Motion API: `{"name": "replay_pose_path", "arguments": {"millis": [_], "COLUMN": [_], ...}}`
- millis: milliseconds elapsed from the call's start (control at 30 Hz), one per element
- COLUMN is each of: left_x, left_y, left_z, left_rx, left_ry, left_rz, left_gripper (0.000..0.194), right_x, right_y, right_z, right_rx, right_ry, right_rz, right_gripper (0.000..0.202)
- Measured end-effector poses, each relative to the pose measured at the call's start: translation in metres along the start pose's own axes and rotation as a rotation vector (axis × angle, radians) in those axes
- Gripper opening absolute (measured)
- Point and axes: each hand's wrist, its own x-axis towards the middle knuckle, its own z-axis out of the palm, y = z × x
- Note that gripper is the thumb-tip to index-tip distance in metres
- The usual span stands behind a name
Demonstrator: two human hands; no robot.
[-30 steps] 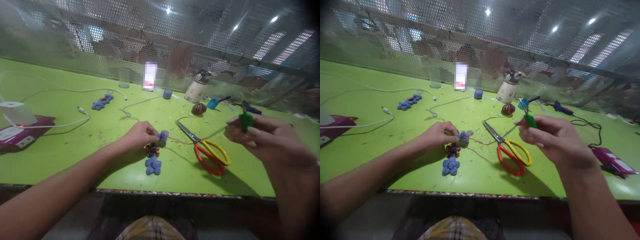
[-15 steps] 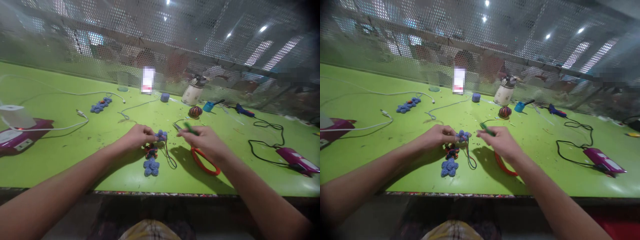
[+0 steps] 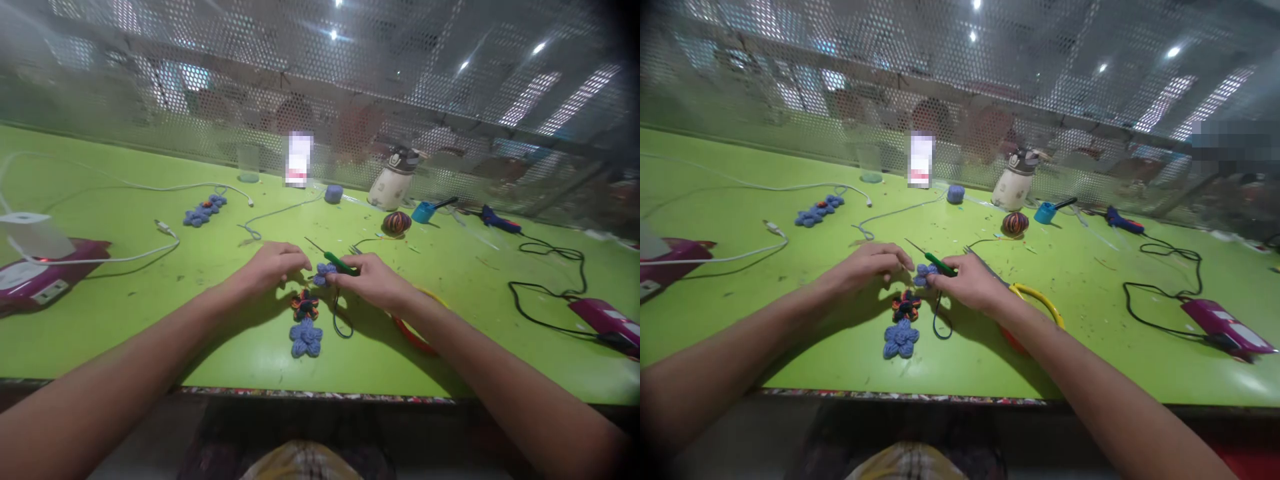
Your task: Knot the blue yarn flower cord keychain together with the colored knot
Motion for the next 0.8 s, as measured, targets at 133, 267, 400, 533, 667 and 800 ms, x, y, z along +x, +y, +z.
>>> {"name": "replay_pose_path", "arguments": {"millis": [133, 267, 400, 533, 667, 800], "left_x": [0.001, 0.001, -0.001, -0.002, -0.002, -0.001], "left_y": [0.002, 0.0, -0.009, -0.009, -0.004, -0.005], "left_z": [0.002, 0.005, 0.005, 0.006, 0.005, 0.004], "left_rx": [0.052, 0.07, -0.161, -0.416, -0.45, -0.437], "left_ry": [-0.097, -0.136, -0.135, -0.099, -0.004, 0.011], "left_rz": [0.063, 0.039, -0.088, -0.228, -0.257, -0.216], "left_gripper": [0.02, 0.022, 0.021, 0.022, 0.018, 0.017], "right_x": [0.009, 0.015, 0.015, 0.011, 0.005, 0.004], "right_y": [-0.008, -0.011, -0.006, -0.001, 0.0, 0.001], "right_z": [-0.011, -0.015, -0.011, -0.007, -0.001, 0.014], "right_rx": [-0.087, -0.087, -0.026, 0.108, 0.167, 0.256], "right_ry": [-0.117, -0.137, -0.129, -0.021, 0.128, 0.168], "right_rz": [-0.079, -0.111, -0.112, -0.109, 0.017, 0.134], "right_gripper": [0.021, 0.023, 0.022, 0.03, 0.032, 0.026]}}
